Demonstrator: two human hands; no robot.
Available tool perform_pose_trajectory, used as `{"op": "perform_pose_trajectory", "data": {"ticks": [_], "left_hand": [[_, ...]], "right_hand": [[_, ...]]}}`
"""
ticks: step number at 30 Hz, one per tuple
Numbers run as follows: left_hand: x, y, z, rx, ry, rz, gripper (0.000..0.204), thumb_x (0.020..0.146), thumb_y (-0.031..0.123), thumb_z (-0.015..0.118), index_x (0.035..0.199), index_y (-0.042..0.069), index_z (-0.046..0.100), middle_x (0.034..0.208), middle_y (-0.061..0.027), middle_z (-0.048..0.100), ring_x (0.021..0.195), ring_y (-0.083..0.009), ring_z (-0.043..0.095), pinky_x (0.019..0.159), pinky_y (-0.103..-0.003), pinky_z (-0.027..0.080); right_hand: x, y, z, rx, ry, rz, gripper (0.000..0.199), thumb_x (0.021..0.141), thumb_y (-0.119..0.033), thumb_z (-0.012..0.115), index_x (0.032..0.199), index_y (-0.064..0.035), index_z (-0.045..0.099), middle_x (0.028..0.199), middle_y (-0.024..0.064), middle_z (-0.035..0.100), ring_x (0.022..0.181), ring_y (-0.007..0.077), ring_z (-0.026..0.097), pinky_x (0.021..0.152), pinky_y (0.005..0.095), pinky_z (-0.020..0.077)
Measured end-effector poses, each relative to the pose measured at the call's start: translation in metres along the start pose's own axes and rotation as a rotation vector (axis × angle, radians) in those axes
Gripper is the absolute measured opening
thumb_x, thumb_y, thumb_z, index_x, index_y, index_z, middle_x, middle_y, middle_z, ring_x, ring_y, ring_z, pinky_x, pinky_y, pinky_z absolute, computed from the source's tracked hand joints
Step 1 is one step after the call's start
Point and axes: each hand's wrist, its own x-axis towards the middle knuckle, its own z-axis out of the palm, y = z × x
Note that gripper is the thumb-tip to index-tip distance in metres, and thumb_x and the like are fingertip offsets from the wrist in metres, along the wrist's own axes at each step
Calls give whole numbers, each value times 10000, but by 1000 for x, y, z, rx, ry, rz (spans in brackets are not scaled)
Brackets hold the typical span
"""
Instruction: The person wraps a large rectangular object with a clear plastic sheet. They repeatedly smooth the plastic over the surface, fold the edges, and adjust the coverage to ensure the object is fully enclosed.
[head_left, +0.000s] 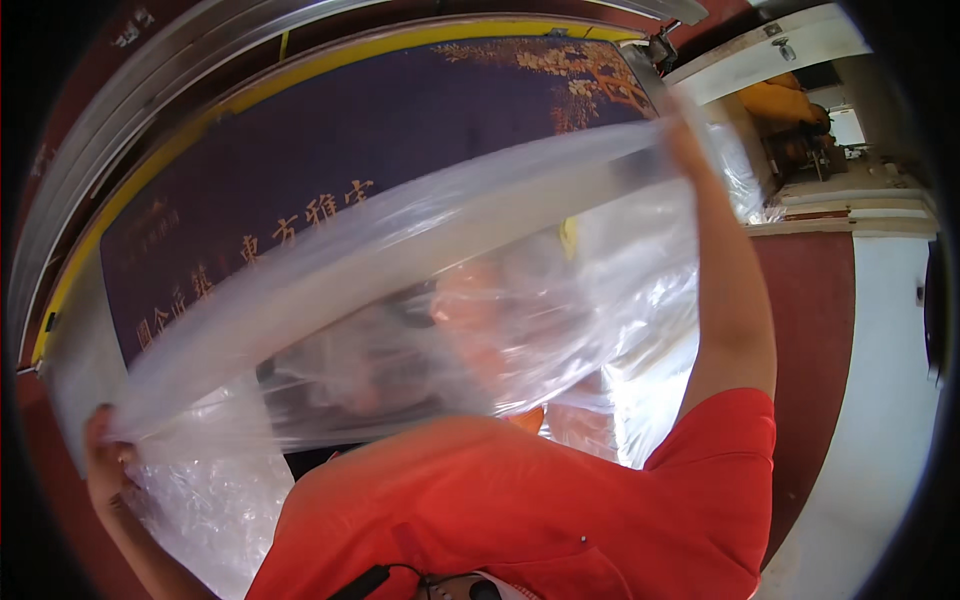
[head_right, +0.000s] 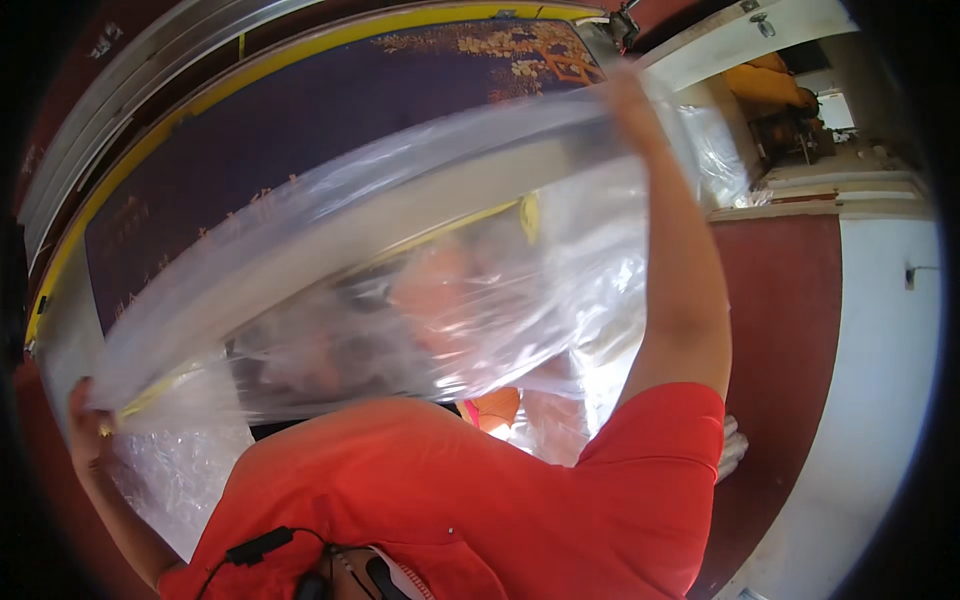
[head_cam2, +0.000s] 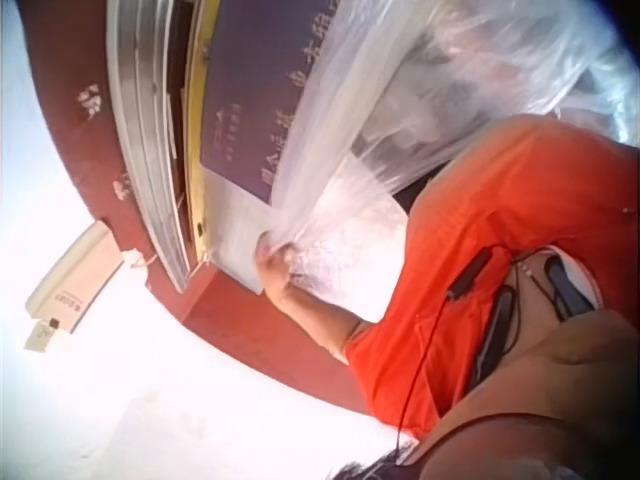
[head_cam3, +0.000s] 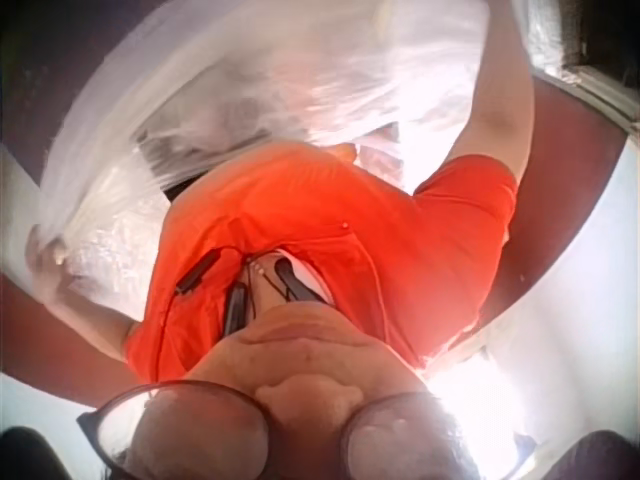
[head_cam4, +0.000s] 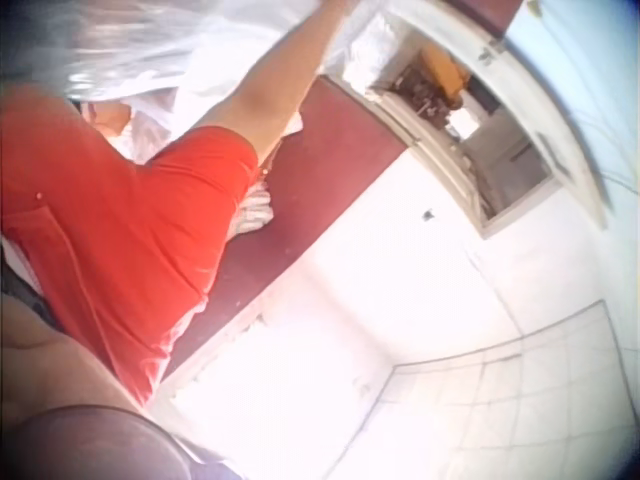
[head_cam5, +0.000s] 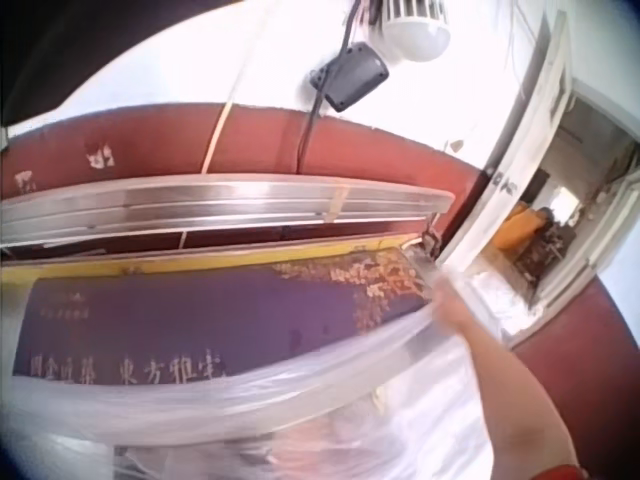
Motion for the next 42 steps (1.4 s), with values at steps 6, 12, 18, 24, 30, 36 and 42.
{"op": "perform_pose_trajectory", "data": {"ticks": [6, 12, 18, 24, 30, 36, 42], "left_hand": [[10, -26, -35, -1104, 343, 361, 405, 834, 248, 430, 1172, 33, 366, 1165, -96, 401, 1099, -208, 357, 922, -333, 292], [3, -29, -56, -1047, 334, 173, 479, 792, 290, 488, 1176, 39, 351, 1192, -96, 374, 1099, -226, 354, 918, -355, 288], [34, -140, -165, 655, 666, -200, 402, 687, 239, 581, 1029, 42, 504, 1022, -108, 521, 968, -204, 486, 783, -319, 409], [58, -56, -60, 1128, 747, 606, 468, 774, 311, 474, 1181, 109, 360, 1199, -169, 336, 1125, -310, 301, 898, -453, 252], [89, -81, -113, 900, 830, -253, 523, 800, 488, 335, 1208, 159, 340, 1299, -121, 234, 1205, -300, 195, 939, -490, 179], [52, -17, 25, 1082, 751, 632, 542, 789, 411, 424, 1194, 60, 340, 1271, -148, 276, 1190, -281, 235, 926, -476, 213], [102, -26, 7, 931, 601, 774, 452, 813, 283, 431, 1159, 0, 361, 1195, -191, 367, 1115, -306, 344, 917, -405, 265]], "right_hand": [[-14, -141, -8, -288, -77, 399, 709, 737, -592, 351, 1236, -93, 290, 1300, 93, 245, 1212, 229, 197, 953, 472, 130], [15, -171, -9, -72, -268, 80, 648, 740, -582, 359, 1224, -153, 332, 1292, 67, 270, 1197, 233, 234, 949, 438, 179], [6, -220, 4, -164, -48, -322, 437, 808, -309, 433, 1194, -112, 376, 1240, 85, 351, 1157, 241, 297, 972, 367, 172], [-7, -213, -7, -142, -109, -175, 488, 840, -325, 376, 1251, -83, 270, 1285, 96, 278, 1194, 264, 228, 979, 343, 158], [3, -168, 11, -276, -76, -200, 495, 851, -363, 320, 1257, -86, 257, 1292, 94, 261, 1201, 245, 216, 980, 325, 155], [-8, -123, 7, -429, -87, -259, 466, 856, -326, 330, 1249, -79, 277, 1280, 101, 282, 1196, 227, 233, 976, 311, 172], [-27, -88, -36, 244, 90, 119, 502, 817, -367, 426, 1183, -27, 375, 1203, 160, 384, 1130, 245, 346, 935, 308, 252]]}}
